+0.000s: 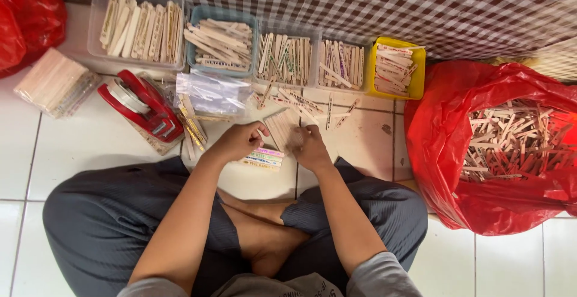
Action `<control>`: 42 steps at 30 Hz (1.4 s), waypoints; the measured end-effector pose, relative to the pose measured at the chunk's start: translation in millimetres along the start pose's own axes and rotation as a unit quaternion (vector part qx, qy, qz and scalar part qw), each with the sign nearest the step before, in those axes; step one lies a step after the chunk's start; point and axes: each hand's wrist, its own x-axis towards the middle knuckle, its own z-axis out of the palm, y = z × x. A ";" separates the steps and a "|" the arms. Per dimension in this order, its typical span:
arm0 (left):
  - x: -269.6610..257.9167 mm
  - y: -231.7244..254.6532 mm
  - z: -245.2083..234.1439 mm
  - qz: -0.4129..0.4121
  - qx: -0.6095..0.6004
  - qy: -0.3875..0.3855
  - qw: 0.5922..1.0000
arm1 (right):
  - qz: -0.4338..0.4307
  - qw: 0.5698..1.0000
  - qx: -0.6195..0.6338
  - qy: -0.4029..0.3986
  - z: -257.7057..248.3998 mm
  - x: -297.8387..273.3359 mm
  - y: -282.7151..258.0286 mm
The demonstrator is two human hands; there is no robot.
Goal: Bundling and aligning wooden sticks by hand
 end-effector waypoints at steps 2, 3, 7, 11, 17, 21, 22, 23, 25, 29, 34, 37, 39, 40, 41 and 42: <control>-1.6 -0.7 2.0 0.003 0.002 0.007 1.000 | -0.024 0.999 0.034 0.014 2.7 12.5 12.4; -1.4 -2.5 2.8 0.000 0.000 0.008 1.000 | -0.025 0.999 0.033 0.011 3.3 7.8 5.0; 0.0 -7.9 7.6 0.020 0.015 0.026 0.999 | -0.037 0.995 0.017 0.094 8.4 3.4 -11.7; 1.6 -10.5 10.3 0.030 0.011 0.046 0.998 | 0.025 0.976 0.190 0.103 1.5 12.6 -20.6; -5.8 -7.8 8.3 0.047 0.022 0.060 0.997 | -0.196 0.952 0.146 0.187 18.2 18.8 -8.6; -12.1 -1.6 8.6 0.048 0.011 0.066 0.997 | -0.204 0.951 0.148 0.176 24.1 20.8 -5.9; -13.6 0.0 9.0 0.056 0.016 0.073 0.996 | -0.211 0.949 0.155 0.175 24.3 21.9 -4.4; -15.7 1.1 8.7 0.064 0.021 0.080 0.994 | -0.218 0.947 0.162 0.173 24.9 23.5 -4.0; -17.1 0.4 9.8 0.081 0.026 0.093 0.992 | -0.236 0.941 0.181 0.160 11.8 15.7 -13.6; -26.0 8.8 8.9 0.125 0.061 0.131 0.982 | -0.297 0.924 0.229 0.076 5.3 8.3 -17.1; -25.0 -6.4 16.3 0.187 0.159 0.197 0.949 | -0.308 0.917 0.251 -0.025 -2.4 -5.9 -29.2; -33.4 -3.9 14.9 0.171 0.148 0.194 0.954 | -0.280 0.923 0.233 -0.122 -11.4 -22.0 -36.9; -35.4 -3.4 13.5 0.162 0.143 0.192 0.957 | -0.261 0.928 0.208 -0.167 -16.8 -28.4 -41.3; -35.9 -2.9 12.8 0.156 0.147 0.187 0.959 | -0.273 0.937 0.168 -0.136 -18.3 -29.8 -43.6; -37.4 -2.7 12.5 0.149 0.151 0.182 0.960 | -0.284 0.944 0.128 -0.107 -19.2 -31.9 -46.0; -38.8 -0.8 12.9 0.149 0.151 0.181 0.960 | -0.283 0.944 0.129 -0.108 -21.9 -37.9 -52.9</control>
